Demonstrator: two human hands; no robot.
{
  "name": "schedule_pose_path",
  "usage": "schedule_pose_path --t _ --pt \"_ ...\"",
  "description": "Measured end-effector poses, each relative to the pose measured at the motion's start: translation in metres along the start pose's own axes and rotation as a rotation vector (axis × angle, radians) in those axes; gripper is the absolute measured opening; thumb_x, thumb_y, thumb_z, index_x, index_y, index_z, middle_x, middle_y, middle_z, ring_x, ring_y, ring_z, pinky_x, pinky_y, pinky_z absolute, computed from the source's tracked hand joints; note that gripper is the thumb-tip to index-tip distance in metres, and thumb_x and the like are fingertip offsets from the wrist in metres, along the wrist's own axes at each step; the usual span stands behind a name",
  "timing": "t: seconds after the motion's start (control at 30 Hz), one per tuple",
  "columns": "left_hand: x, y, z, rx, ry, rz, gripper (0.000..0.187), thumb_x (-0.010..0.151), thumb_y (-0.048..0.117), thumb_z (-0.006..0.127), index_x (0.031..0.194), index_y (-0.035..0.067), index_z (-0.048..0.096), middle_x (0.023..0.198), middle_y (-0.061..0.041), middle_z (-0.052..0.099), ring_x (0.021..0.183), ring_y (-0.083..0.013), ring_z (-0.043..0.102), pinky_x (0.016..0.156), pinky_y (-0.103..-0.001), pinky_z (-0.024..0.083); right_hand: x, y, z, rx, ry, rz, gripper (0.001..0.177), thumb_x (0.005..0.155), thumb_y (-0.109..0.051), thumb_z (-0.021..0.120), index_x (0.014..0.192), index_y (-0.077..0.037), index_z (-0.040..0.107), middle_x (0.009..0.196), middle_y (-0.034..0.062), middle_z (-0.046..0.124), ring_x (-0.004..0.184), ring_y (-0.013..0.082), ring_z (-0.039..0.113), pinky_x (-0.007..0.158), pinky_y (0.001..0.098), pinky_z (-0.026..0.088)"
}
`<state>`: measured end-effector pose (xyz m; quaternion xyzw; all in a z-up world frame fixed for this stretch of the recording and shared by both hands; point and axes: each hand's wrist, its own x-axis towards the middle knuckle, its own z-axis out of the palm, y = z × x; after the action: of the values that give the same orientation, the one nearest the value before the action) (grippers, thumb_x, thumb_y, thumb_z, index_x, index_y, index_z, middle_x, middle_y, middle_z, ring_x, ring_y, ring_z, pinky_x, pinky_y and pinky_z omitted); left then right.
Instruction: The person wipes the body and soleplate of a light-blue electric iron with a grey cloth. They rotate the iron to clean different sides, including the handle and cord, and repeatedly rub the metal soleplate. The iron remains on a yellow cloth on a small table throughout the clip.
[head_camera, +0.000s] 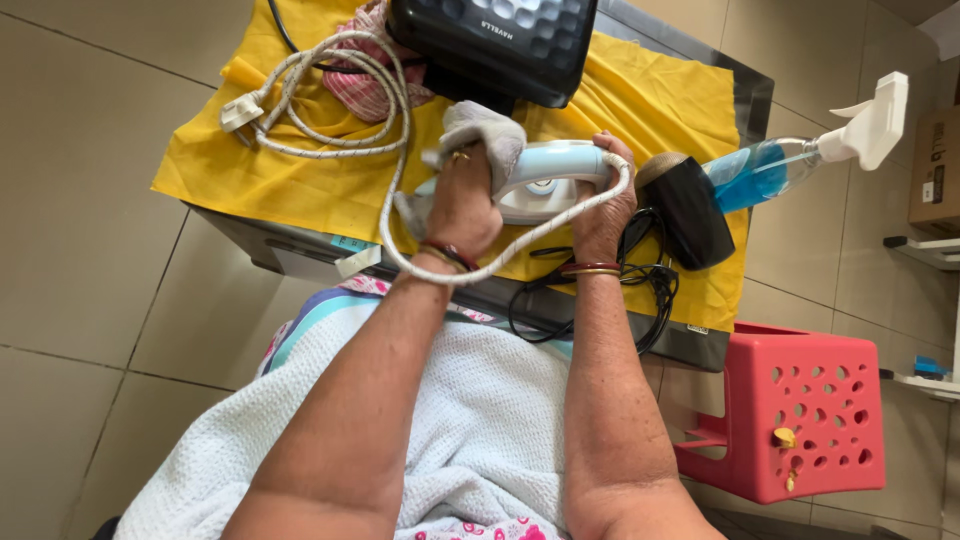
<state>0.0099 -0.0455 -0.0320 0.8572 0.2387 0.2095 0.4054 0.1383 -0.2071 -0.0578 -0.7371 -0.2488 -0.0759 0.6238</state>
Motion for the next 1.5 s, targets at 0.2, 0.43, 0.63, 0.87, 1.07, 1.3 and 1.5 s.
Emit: schedule_pose_path --t 0.2,0.43,0.63,0.87,1.07,1.3,1.5 --pt "-0.003 -0.005 -0.018 0.075 -0.098 -0.519 0.047 0.101 0.021 0.036 0.140 0.005 0.055 0.147 -0.020 0.053 0.133 -0.0344 0.050 0.115 -0.046 0.038 0.012 0.017 -0.001 0.732 0.109 0.329 0.027 0.098 0.008 0.068 0.123 -0.002 0.068 0.125 0.0067 0.063 0.119 0.0201 0.060 0.111 0.0357 0.053" --pt "-0.025 0.014 -0.008 0.507 -0.039 -0.395 0.070 0.089 0.016 0.050 0.154 0.011 0.026 0.161 -0.018 0.028 0.151 -0.0386 0.012 0.118 -0.064 0.012 0.004 -0.005 0.005 -0.040 0.019 0.011 0.044 0.085 0.015 0.066 0.121 -0.009 0.064 0.123 0.0016 0.062 0.115 0.0143 0.061 0.109 0.0302 0.052" --pt "-0.037 0.047 -0.019 0.145 0.302 -0.077 0.099 0.069 0.017 0.080 0.149 -0.009 0.029 0.155 -0.038 0.027 0.148 -0.0506 0.018 0.123 -0.065 0.019 0.012 0.024 0.003 0.533 0.081 0.210 0.027 0.096 0.009 0.065 0.118 -0.005 0.069 0.120 0.0035 0.063 0.112 0.0153 0.060 0.107 0.0317 0.053" --pt "-0.013 -0.004 -0.014 0.241 -0.101 -0.529 0.038 0.096 0.013 0.063 0.132 0.006 0.055 0.132 -0.024 0.053 0.118 -0.0373 0.055 0.091 -0.048 0.053 0.017 0.029 0.004 0.853 0.188 0.368 0.018 0.099 0.004 0.068 0.117 0.001 0.067 0.118 0.0084 0.064 0.112 0.0195 0.061 0.105 0.0356 0.054" --pt "-0.001 -0.015 -0.051 -0.081 0.093 -0.439 0.025 0.092 0.007 0.069 0.117 0.004 0.066 0.116 -0.020 0.067 0.101 -0.0284 0.070 0.086 -0.038 0.058 -0.001 -0.012 0.007 -0.144 0.050 -0.087 0.043 0.086 0.009 0.070 0.124 -0.011 0.064 0.122 0.0037 0.067 0.114 0.0170 0.065 0.104 0.0335 0.056" --pt "0.013 -0.028 -0.074 -1.636 -0.120 -0.342 0.039 0.088 -0.010 0.066 0.126 -0.003 0.061 0.117 -0.014 0.067 0.106 -0.0250 0.069 0.098 -0.039 0.058 -0.002 -0.030 0.012 -0.084 0.059 -0.029 0.038 0.092 0.007 0.067 0.125 -0.012 0.064 0.121 0.0028 0.066 0.113 0.0157 0.066 0.104 0.0320 0.056" --pt "0.012 -0.007 -0.079 -1.335 -0.235 -0.090 0.055 0.080 -0.012 0.074 0.130 0.002 0.055 0.124 -0.009 0.067 0.114 -0.0196 0.068 0.102 -0.035 0.056 -0.001 -0.021 0.012 -0.084 0.079 -0.054 0.039 0.089 0.007 0.065 0.124 -0.011 0.064 0.121 0.0027 0.067 0.113 0.0154 0.065 0.103 0.0320 0.055"
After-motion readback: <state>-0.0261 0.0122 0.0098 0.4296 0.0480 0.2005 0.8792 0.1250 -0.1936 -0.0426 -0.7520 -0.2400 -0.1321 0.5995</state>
